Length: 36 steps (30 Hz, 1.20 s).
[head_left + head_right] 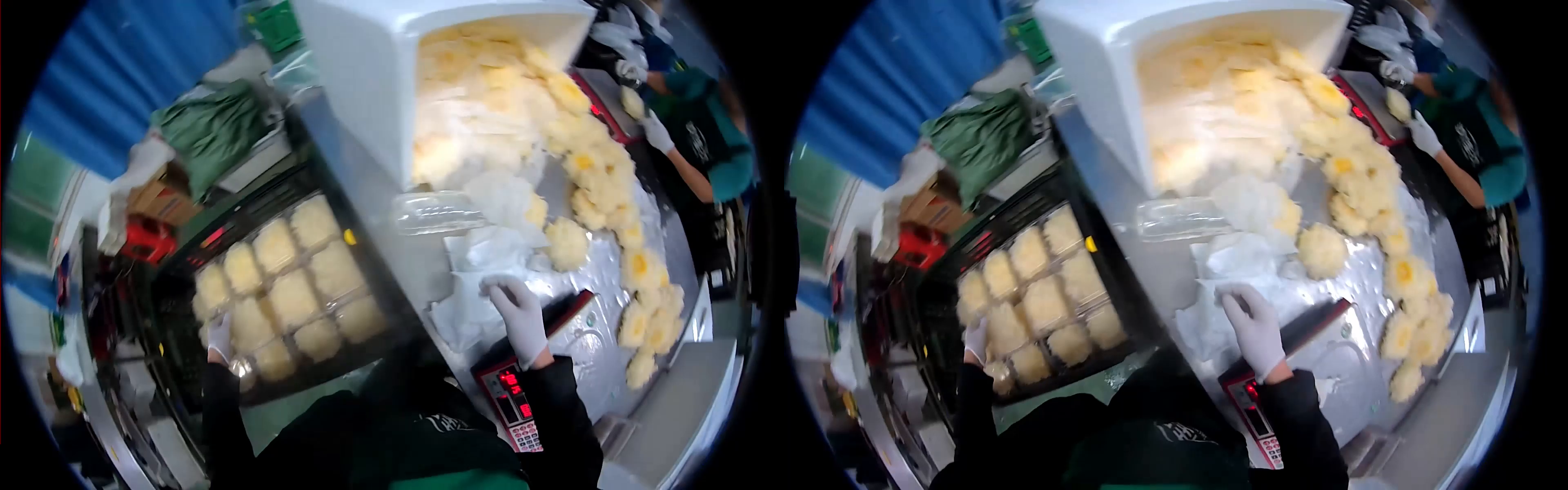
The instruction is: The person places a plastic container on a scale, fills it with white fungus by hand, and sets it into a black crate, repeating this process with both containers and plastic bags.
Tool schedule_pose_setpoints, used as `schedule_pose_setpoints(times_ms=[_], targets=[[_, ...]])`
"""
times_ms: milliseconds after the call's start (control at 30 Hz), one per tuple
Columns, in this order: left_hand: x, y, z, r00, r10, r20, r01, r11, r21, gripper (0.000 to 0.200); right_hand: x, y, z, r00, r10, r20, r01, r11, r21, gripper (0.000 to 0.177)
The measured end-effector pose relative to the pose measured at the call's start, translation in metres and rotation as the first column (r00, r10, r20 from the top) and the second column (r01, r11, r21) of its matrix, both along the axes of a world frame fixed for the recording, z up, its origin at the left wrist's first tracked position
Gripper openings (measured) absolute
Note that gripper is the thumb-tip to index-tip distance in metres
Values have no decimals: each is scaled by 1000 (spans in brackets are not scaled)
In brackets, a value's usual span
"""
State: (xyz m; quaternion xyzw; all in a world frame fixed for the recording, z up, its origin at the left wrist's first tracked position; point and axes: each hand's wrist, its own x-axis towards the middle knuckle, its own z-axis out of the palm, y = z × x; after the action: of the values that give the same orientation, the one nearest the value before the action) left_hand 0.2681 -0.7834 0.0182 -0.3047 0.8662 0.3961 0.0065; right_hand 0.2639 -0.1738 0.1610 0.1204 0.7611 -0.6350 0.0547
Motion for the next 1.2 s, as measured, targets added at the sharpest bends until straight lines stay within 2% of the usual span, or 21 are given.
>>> schedule_pose_setpoints(times_ms=[67, 100, 133, 167, 267, 300, 367, 433, 500, 567, 700, 767, 833, 900, 967, 1033, 1067, 1100, 1133, 1167, 1200], targets=[[-22, 14, -8, 993, 83, 84, -25, 845, -534, 50, -27, 16, -9, 964, 59, -259, 40, 931, 363, 25], [-26, 30, -3, 987, 143, -79, -159, 722, -673, 58, -42, 24, -12, 894, 173, -412, 108, 811, 575, 30], [-40, 50, 10, 974, -99, -206, -83, 686, -723, 63, -60, 32, -14, 885, 182, -428, 195, 689, 698, 37], [-61, 89, 39, 921, -239, -308, -19, 762, -647, 60, -73, 39, -18, 880, 193, -434, 273, 542, 795, 43], [-117, 214, 108, 690, -621, -371, 307, 716, -627, 54, -91, 52, -63, 960, -5, -280, 269, 296, 916, 47], [-129, 261, 127, 605, -665, -438, 473, 743, -474, 53, -91, 51, -64, 979, -95, -182, 205, 415, 886, 46], [-151, 337, 147, 429, -850, -308, 699, 527, -483, 54, -93, 45, -64, 975, -221, 35, 120, 647, 753, 43], [-171, 389, 128, 173, -949, -265, 851, 280, -445, 63, -88, 38, -67, 991, -102, -87, 131, 594, 794, 39], [-191, 434, 97, 58, -998, 23, 855, 38, -517, 75, -82, 35, -66, 990, 0, -143, 121, 527, 841, 36], [-207, 472, 80, 51, -969, 241, 810, -101, -577, 87, -78, 37, -52, 987, 80, -140, 91, 435, 896, 35], [-229, 510, 76, 93, -926, 365, 892, -85, -444, 96, -53, 28, -33, 946, 217, -243, 126, 446, 886, 25], [-236, 513, 66, 94, -917, 387, 928, -60, -367, 95, -34, 4, -57, 958, 287, -8, -149, 522, 840, 24], [-240, 511, 66, 88, -939, 334, 934, -39, -355, 95, -13, -14, -70, 820, 505, 271, -560, 609, 561, 26], [-249, 507, 67, 85, -957, 276, 955, 0, -296, 94, 14, -7, -74, 703, 704, 102, -583, 489, 649, 30], [-260, 501, 67, 83, -977, 198, 979, 42, -202, 92, 15, 4, -58, 662, 741, 111, -613, 450, 649, 35], [-262, 502, 77, 94, -984, 150, 988, 74, -136, 90, -9, 28, 5, 719, 632, 287, -668, 515, 537, 41], [-258, 503, 95, 104, -984, 142, 989, 87, -119, 89, -23, 39, 20, 770, 457, 445, -620, 702, 351, 43], [-255, 504, 109, 114, -984, 136, 990, 101, -98, 87, -20, 47, 9, 948, 246, 201, -310, 853, 420, 45], [-253, 505, 116, 95, -994, 61, 992, 89, -95, 86, -24, 53, 0, 1000, 6, -29, 9, 870, 492, 49], [-253, 505, 122, 75, -997, -16, 993, 76, -91, 86, -29, 60, -8, 938, -211, -273, 326, 804, 497, 53], [-251, 508, 126, 55, -994, -95, 994, 63, -89, 85, -42, 63, -14, 793, -352, -498, 596, 617, 514, 59]])
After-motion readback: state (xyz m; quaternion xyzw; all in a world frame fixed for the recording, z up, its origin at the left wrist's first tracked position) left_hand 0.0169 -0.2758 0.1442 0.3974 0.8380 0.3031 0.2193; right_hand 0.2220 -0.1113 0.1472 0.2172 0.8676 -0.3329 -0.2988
